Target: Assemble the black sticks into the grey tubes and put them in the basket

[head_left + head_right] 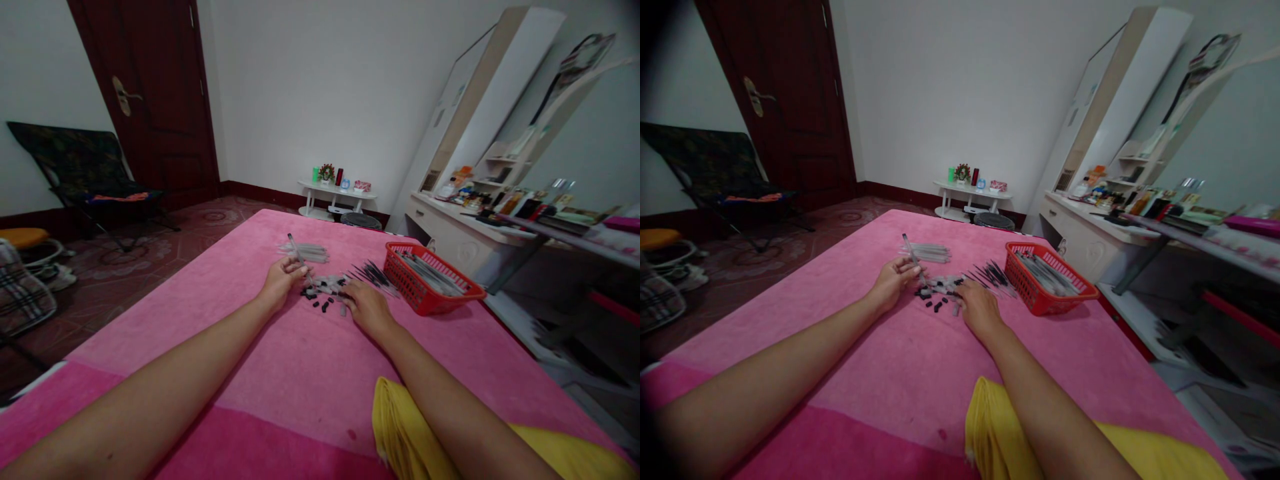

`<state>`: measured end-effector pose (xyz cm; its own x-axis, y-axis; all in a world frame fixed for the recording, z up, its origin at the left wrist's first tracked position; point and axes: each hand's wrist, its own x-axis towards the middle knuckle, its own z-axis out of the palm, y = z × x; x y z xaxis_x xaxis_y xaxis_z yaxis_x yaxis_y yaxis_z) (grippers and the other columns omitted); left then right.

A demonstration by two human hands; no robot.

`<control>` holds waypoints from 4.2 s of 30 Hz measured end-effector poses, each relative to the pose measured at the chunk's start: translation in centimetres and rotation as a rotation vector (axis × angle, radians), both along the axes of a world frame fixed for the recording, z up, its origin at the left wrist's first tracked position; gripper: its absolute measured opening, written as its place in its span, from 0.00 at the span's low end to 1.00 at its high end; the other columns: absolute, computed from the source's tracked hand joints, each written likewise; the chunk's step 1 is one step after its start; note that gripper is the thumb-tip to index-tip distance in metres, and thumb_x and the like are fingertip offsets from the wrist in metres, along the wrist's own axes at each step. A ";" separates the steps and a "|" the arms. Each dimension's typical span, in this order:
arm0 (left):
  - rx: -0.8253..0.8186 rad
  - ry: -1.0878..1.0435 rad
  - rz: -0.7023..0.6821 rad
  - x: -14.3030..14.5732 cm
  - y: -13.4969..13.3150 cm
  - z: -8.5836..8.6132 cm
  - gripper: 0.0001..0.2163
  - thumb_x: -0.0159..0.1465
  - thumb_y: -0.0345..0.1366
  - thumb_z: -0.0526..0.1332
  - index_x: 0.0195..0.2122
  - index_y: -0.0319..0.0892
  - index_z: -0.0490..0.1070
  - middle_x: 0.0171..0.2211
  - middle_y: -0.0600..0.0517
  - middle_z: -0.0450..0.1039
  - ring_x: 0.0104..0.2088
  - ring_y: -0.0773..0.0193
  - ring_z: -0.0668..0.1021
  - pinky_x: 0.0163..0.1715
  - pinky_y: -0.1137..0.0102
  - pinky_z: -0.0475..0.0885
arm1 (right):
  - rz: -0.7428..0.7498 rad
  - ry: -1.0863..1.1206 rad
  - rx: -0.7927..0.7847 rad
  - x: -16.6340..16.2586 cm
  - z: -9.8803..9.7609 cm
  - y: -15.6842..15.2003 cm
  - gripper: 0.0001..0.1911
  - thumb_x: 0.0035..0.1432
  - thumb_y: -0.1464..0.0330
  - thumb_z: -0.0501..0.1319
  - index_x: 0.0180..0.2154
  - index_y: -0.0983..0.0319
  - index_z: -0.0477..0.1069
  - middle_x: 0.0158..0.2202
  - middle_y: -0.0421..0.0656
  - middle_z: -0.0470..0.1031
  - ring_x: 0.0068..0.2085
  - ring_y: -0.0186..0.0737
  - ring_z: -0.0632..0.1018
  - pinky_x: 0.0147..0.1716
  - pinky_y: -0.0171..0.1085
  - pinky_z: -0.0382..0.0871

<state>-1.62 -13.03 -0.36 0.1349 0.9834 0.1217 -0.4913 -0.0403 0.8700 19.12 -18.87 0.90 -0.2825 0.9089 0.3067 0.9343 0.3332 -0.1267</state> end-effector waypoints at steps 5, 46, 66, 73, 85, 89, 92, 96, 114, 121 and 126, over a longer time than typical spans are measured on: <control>-0.034 -0.005 -0.020 0.1 0.1 0.0 0.16 0.48 0.30 0.70 0.36 0.37 0.67 0.32 0.47 0.77 0.30 0.61 0.81 0.29 0.69 0.78 | -0.022 -0.035 -0.017 -0.2 0.3 -0.2 0.08 0.56 0.72 0.59 0.39 0.59 0.73 0.41 0.44 0.73 0.45 0.41 0.73 0.39 0.34 0.63; -0.044 -0.070 -0.127 2.3 -3.3 1.3 0.19 0.44 0.34 0.74 0.25 0.38 0.61 0.24 0.53 0.75 0.26 0.65 0.79 0.28 0.73 0.75 | 0.088 0.656 0.212 -2.2 1.9 -1.6 0.06 0.53 0.70 0.57 0.30 0.62 0.73 0.30 0.44 0.75 0.33 0.39 0.74 0.34 0.35 0.65; 0.302 0.165 -0.142 2.3 -3.9 1.4 0.16 0.48 0.38 0.71 0.27 0.39 0.63 0.28 0.49 0.77 0.24 0.66 0.76 0.23 0.74 0.67 | 0.100 1.072 -0.595 -1.7 4.9 -2.3 0.07 0.40 0.68 0.63 0.25 0.65 0.71 0.16 0.38 0.70 0.16 0.30 0.68 0.17 0.30 0.62; 0.400 0.410 -0.074 2.0 -2.3 0.9 0.13 0.56 0.41 0.65 0.39 0.39 0.70 0.37 0.46 0.77 0.37 0.59 0.78 0.35 0.68 0.72 | 0.064 0.827 -0.264 1.0 7.4 -1.2 0.10 0.46 0.63 0.60 0.23 0.64 0.72 0.18 0.40 0.71 0.20 0.32 0.69 0.20 0.31 0.60; 0.647 1.121 0.303 -1.8 2.9 -1.6 0.12 0.60 0.34 0.59 0.45 0.40 0.72 0.45 0.46 0.75 0.46 0.56 0.76 0.48 0.62 0.70 | -0.807 0.048 0.309 13.8 9.5 -1.1 0.18 0.50 0.57 0.60 0.39 0.61 0.78 0.35 0.52 0.77 0.33 0.48 0.75 0.29 0.40 0.63; 0.704 1.205 0.359 -1.4 3.1 -1.4 0.13 0.60 0.34 0.59 0.47 0.42 0.71 0.47 0.46 0.73 0.49 0.56 0.74 0.51 0.61 0.68 | -0.490 0.184 0.510 10.6 8.5 -0.2 0.15 0.55 0.62 0.57 0.39 0.62 0.76 0.36 0.48 0.77 0.36 0.43 0.75 0.34 0.38 0.65; 0.754 1.311 0.380 -1.2 4.2 -1.2 0.19 0.58 0.35 0.61 0.51 0.42 0.68 0.51 0.45 0.70 0.52 0.55 0.72 0.53 0.61 0.67 | -0.247 0.241 0.465 6.9 7.0 0.0 0.11 0.57 0.67 0.56 0.37 0.62 0.75 0.36 0.46 0.76 0.37 0.41 0.75 0.38 0.37 0.65; 0.834 1.512 0.337 -0.8 7.4 -0.7 0.30 0.54 0.41 0.65 0.58 0.41 0.61 0.57 0.41 0.64 0.56 0.52 0.68 0.57 0.58 0.61 | -0.090 0.248 0.310 3.4 4.7 -0.4 0.09 0.58 0.70 0.55 0.35 0.61 0.74 0.35 0.43 0.75 0.37 0.38 0.75 0.38 0.34 0.64; 0.978 1.738 0.155 1.1 13.7 0.4 0.30 0.57 0.59 0.54 0.53 0.43 0.67 0.42 0.44 0.69 0.45 0.54 0.72 0.46 0.64 0.66 | -0.005 0.362 0.200 3.0 3.0 -0.4 0.08 0.59 0.73 0.55 0.33 0.60 0.73 0.34 0.42 0.73 0.35 0.36 0.74 0.37 0.32 0.64; 0.896 1.805 0.186 -0.4 9.4 0.7 0.23 0.59 0.54 0.55 0.50 0.45 0.68 0.40 0.45 0.69 0.43 0.55 0.73 0.41 0.65 0.67 | -0.022 0.271 0.102 2.4 2.9 -0.8 0.09 0.58 0.73 0.55 0.35 0.60 0.74 0.36 0.42 0.74 0.38 0.36 0.75 0.39 0.33 0.64; 0.719 1.765 0.274 -1.3 7.4 0.5 0.31 0.56 0.55 0.59 0.58 0.46 0.61 0.45 0.44 0.70 0.46 0.53 0.73 0.44 0.64 0.67 | -0.051 0.200 0.033 2.2 2.2 -0.6 0.09 0.59 0.71 0.56 0.38 0.60 0.75 0.39 0.43 0.74 0.41 0.37 0.75 0.40 0.33 0.63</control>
<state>-2.93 -5.66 0.11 0.4139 0.8307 0.3724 0.8753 -0.4755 0.0879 21.36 -19.50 3.12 -0.1667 0.9089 0.3822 0.9076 0.2930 -0.3008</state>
